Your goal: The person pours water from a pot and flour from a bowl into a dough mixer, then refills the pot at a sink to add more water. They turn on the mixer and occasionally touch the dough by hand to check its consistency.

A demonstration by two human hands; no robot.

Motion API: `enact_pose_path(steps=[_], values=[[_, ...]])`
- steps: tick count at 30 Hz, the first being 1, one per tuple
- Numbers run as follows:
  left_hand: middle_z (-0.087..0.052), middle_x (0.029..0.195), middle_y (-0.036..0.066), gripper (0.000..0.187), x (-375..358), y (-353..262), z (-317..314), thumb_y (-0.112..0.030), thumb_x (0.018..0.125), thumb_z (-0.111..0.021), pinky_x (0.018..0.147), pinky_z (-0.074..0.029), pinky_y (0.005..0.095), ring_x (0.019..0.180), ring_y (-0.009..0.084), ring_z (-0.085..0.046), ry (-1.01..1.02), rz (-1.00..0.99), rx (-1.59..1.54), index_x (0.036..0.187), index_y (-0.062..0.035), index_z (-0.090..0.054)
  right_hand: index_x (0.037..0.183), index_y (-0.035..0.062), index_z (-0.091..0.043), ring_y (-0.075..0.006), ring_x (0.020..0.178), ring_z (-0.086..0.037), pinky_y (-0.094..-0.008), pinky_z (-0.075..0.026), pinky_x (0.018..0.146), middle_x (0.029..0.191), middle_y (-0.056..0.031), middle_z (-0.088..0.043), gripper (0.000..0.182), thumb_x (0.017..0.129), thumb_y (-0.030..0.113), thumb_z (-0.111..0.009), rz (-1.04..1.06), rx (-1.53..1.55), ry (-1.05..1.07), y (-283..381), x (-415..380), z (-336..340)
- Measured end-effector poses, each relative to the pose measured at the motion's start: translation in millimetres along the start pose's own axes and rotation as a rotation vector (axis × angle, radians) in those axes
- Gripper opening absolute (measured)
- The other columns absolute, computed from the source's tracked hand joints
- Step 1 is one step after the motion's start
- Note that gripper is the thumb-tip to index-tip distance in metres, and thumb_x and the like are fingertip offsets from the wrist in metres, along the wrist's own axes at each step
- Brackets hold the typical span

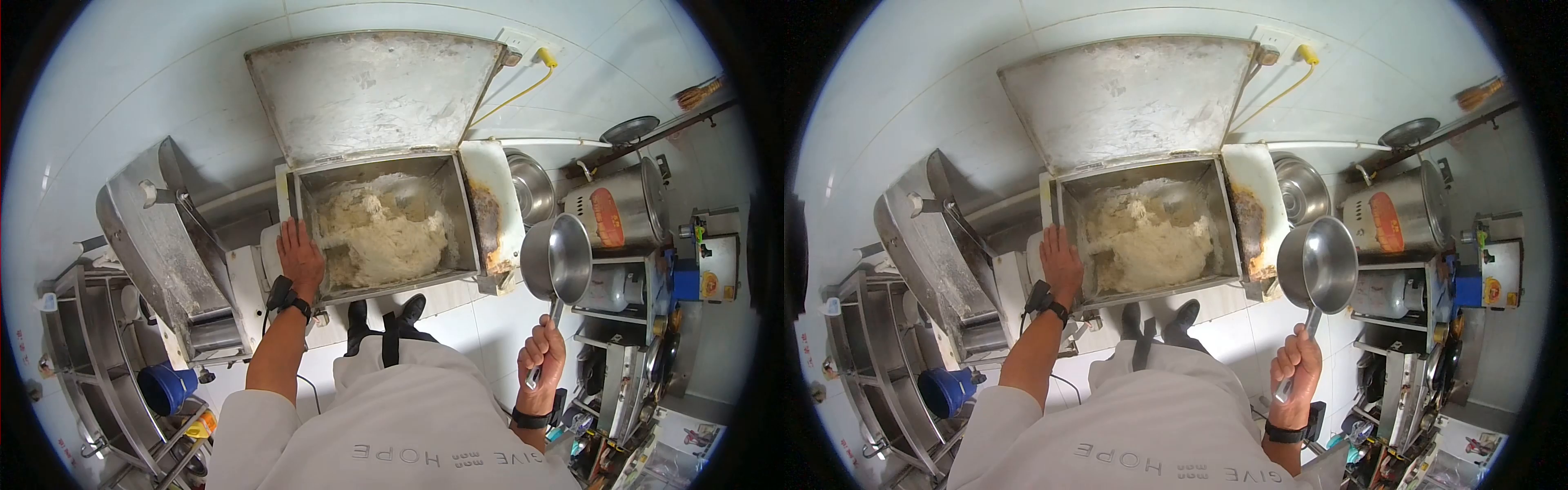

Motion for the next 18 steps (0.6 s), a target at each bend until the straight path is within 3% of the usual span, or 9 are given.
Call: enact_pose_path(steps=[18], values=[[-0.030,0.150,0.017,0.052,-0.2,0.5,-0.3,-0.017,0.092,-0.048,0.115,-0.017,0.0502,0.142,0.0348,-0.020,-0.023,-0.010,0.012,0.140,-0.0008,-0.038,0.106,0.0020,-0.052,-0.0054,0.041,-0.038,-0.0207,-0.036,0.034,0.060,0.0036,-0.040,0.016,0.101,0.017,-0.047,-0.009,0.013,-0.020,-1.7,-4.6,-1.7]])
Point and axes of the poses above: each hand's wrist, its own x-axis towards the middle knuckle, its own z-axis out of the back of the hand, y = z × x, the point moved 4 cm from there along x, towards the middle knuckle
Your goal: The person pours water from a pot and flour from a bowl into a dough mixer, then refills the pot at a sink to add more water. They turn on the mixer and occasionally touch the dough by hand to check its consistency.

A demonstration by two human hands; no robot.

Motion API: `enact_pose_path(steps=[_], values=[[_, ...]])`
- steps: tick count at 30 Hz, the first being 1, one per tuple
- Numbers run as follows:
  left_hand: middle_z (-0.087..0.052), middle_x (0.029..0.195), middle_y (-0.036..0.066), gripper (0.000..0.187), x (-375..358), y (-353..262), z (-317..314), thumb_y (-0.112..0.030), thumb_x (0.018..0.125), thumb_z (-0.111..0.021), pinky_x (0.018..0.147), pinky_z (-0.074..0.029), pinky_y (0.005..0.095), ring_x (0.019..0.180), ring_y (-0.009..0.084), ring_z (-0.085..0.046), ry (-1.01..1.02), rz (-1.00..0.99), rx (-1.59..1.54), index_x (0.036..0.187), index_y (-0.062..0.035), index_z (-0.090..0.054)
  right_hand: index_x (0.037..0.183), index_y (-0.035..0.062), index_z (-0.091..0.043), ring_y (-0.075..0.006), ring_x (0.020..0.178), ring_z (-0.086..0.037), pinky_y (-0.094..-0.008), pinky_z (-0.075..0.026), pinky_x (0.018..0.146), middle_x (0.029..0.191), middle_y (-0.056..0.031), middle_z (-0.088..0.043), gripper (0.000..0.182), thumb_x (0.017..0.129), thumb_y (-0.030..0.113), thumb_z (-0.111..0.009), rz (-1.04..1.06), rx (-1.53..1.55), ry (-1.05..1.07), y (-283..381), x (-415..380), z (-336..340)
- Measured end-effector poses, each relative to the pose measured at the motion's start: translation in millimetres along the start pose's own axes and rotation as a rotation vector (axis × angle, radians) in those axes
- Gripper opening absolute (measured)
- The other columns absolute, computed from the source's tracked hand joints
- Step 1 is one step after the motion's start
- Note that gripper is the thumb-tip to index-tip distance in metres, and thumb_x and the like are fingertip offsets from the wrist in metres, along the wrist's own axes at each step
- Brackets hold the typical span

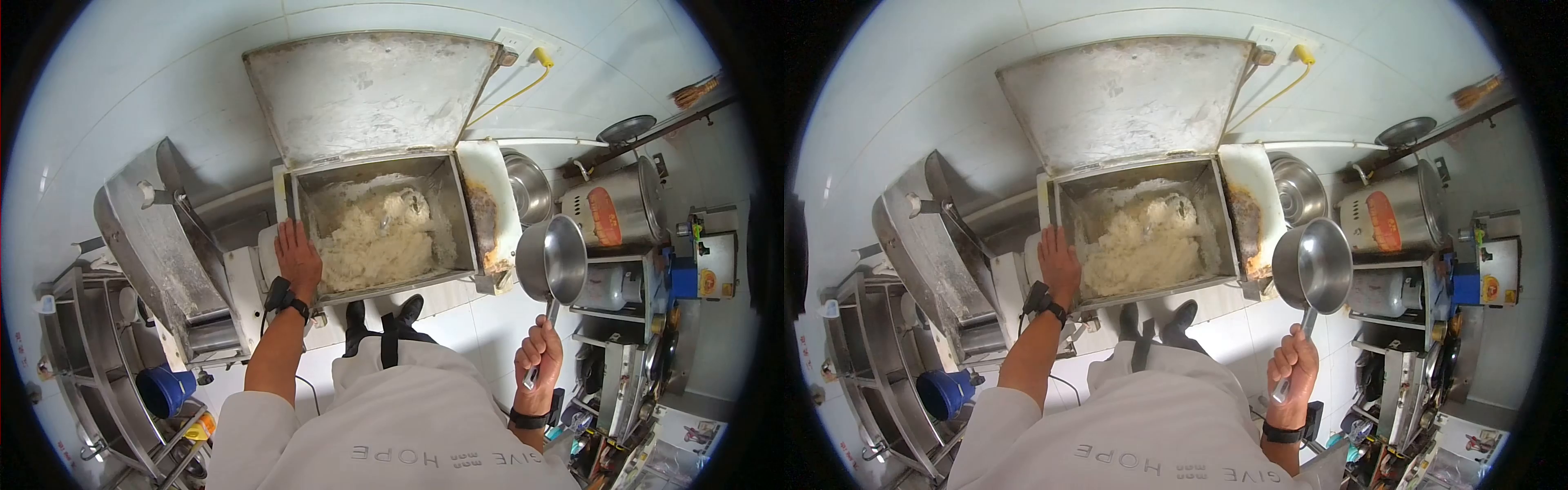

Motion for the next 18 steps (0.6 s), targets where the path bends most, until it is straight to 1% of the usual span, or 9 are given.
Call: enact_pose_path(steps=[7,18], values=[[-0.030,0.150,0.018,0.053,-0.1,-1.5,2.0,-0.019,0.092,-0.047,0.115,-0.016,0.0503,0.143,0.0344,-0.019,0.013,0.014,-0.011,0.142,-0.0017,-0.036,0.106,0.0024,-0.053,-0.0050,0.041,-0.037,-0.0204,-0.033,0.034,0.060,0.0040,-0.040,0.016,0.100,0.017,-0.049,-0.008,0.009,0.008,-0.7,0.3,-0.3],[-0.030,0.150,0.019,0.054,-0.1,-1.2,1.6,-0.019,0.092,-0.045,0.116,-0.015,0.0502,0.143,0.0340,-0.020,0.006,0.010,-0.002,0.143,-0.0022,-0.036,0.105,0.0025,-0.054,-0.0052,0.041,-0.038,-0.0205,-0.035,0.034,0.060,0.0040,-0.040,0.016,0.099,0.017,-0.050,-0.014,0.004,-0.003,-0.3,0.6,-1.6]])
Point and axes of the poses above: each hand's wrist, its own x-axis towards the middle knuckle, its own z-axis out of the back of the hand, y = z × x, the point moved 4 cm from there along x, towards the middle knuckle
